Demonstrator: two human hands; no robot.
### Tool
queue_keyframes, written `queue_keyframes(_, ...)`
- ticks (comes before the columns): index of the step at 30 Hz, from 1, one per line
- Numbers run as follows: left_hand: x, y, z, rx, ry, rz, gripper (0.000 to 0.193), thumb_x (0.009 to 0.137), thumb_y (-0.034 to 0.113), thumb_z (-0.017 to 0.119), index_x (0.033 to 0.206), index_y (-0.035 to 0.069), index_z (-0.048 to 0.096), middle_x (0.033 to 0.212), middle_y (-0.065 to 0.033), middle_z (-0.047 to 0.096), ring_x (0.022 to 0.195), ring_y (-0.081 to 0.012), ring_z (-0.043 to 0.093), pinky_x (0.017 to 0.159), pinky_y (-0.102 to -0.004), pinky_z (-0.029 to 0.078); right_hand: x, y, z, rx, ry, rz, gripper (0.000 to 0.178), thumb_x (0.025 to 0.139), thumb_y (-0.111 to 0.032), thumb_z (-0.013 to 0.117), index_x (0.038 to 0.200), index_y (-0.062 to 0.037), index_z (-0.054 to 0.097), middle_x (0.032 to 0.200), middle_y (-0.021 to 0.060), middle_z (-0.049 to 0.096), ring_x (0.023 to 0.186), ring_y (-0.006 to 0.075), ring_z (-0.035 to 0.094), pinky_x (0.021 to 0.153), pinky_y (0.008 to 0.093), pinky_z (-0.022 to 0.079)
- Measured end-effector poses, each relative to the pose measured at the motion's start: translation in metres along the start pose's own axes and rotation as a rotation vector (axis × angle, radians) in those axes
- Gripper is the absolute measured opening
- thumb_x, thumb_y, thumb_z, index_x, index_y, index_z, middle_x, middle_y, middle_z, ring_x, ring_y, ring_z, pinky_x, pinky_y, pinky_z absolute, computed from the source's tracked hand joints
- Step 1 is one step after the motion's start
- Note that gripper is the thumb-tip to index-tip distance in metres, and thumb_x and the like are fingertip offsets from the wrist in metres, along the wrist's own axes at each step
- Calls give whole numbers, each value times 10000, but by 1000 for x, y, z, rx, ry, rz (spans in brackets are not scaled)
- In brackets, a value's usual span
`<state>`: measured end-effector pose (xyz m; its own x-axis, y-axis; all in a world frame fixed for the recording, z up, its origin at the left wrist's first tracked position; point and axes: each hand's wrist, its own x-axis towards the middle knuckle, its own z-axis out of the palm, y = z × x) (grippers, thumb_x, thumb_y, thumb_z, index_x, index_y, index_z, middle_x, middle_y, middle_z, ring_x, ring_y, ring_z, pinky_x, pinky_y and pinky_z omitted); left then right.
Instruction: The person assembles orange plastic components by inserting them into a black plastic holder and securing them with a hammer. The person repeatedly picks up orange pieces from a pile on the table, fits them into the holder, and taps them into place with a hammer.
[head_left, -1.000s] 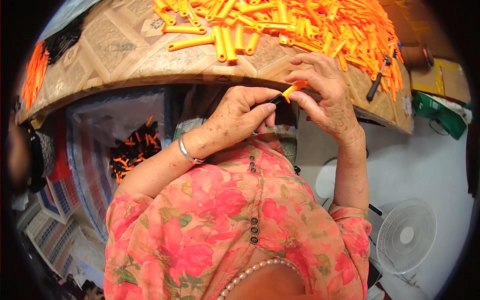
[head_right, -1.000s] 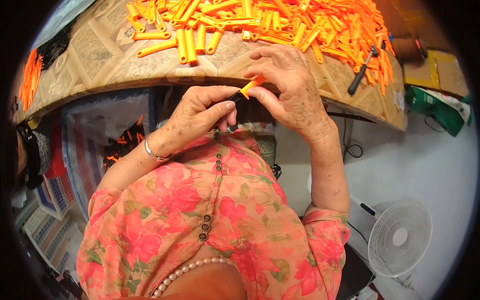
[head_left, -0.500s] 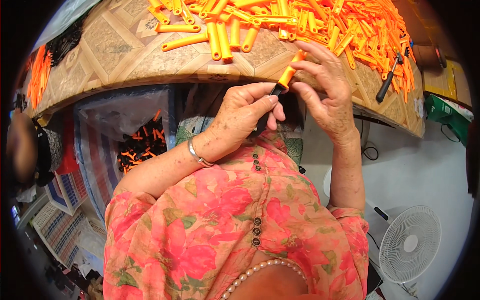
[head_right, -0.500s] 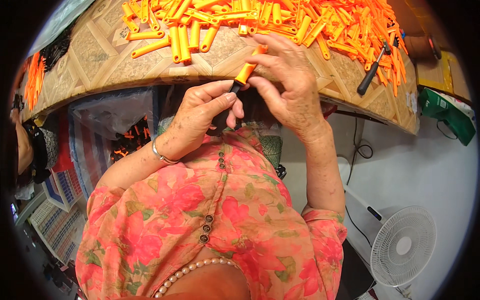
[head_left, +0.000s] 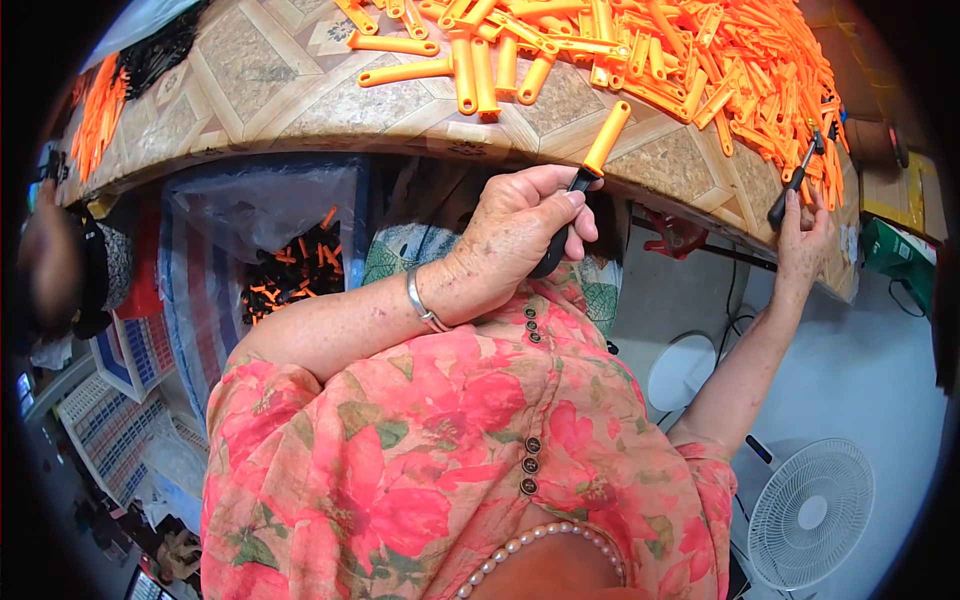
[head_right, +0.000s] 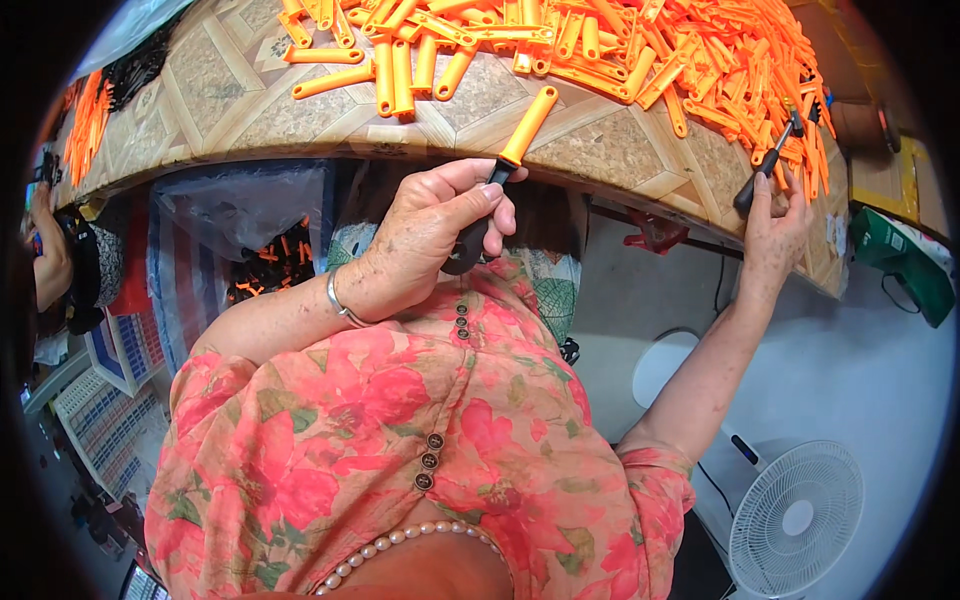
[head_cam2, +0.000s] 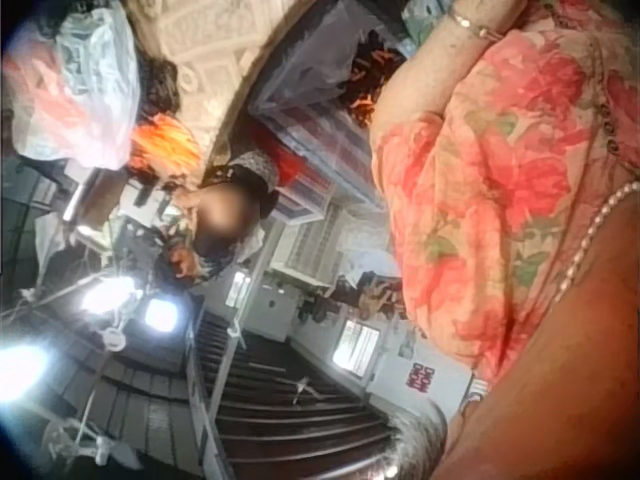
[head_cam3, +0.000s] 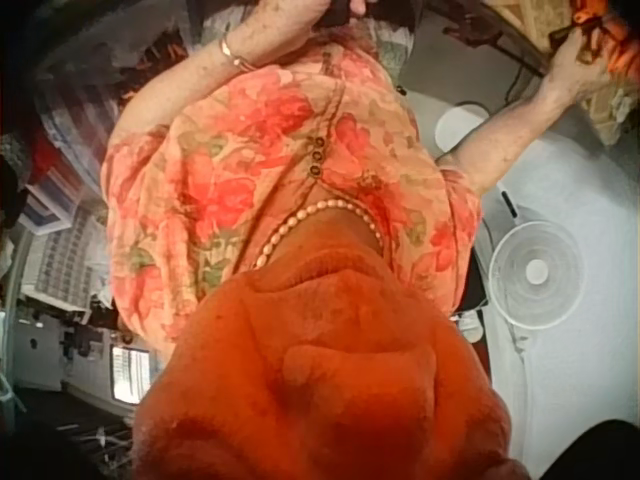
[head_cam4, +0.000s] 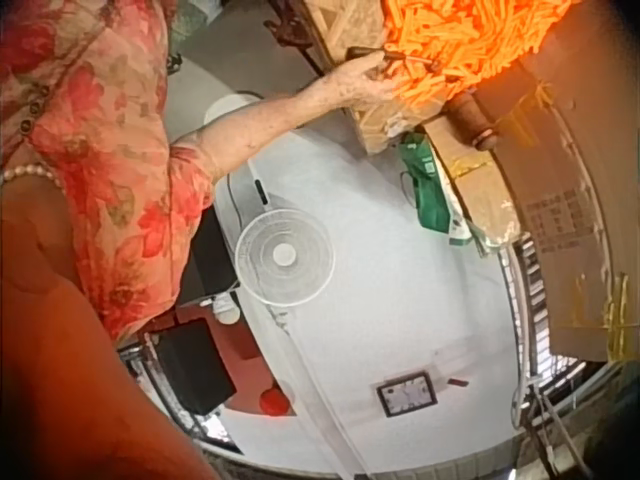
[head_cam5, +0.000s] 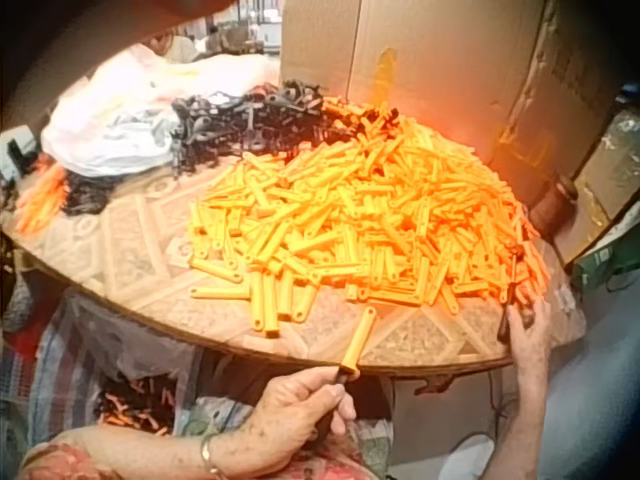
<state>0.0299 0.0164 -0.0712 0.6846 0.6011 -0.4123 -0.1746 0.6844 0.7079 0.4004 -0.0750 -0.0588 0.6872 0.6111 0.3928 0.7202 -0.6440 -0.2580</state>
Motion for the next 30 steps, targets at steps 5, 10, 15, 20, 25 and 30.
queue_keyframes(5,2,-2,3,-38,17,-9,239,981,96,519,1176,-20,594,781,-34,630,617,-74,567,582,-205,470,11,21,21,350,-150,39,500,850,-309,702,1236,-11,594,827,71,683,741,161,652,699,305,516)
queue_keyframes(10,1,-1,4,-31,16,27,244,982,95,520,1183,-25,588,771,-27,615,623,-75,556,597,-204,467,12,-26,-5,33,-248,-14,466,837,-278,616,1220,-15,591,825,148,671,745,301,647,721,402,505)
queue_keyframes(15,2,0,6,-50,19,20,247,983,99,520,1183,-28,586,769,-29,612,627,-75,553,602,-205,466,5,-5,-12,440,-126,107,403,908,-135,505,1293,-19,533,767,93,601,656,180,566,626,331,477)
queue_keyframes(20,2,-3,6,-50,36,2,235,982,84,502,1178,-16,586,770,-31,620,619,-74,560,571,-212,471,-81,-67,-30,943,-155,-77,389,977,-50,419,1364,-6,427,781,-1,510,620,55,455,566,207,411)
queue_keyframes(25,-1,0,8,-38,61,-15,240,985,84,495,1186,-12,584,771,-29,620,618,-74,559,569,-214,473,-128,-82,-47,752,-608,-127,368,924,-55,545,1282,13,492,934,43,608,733,78,517,651,212,428)
queue_keyframes(30,-1,0,9,-18,78,-18,242,984,91,501,1188,-11,584,772,-27,620,620,-72,559,567,-209,467,-135,-94,-58,697,-650,-353,481,915,9,565,1386,-76,513,871,29,611,702,104,512,698,242,449)
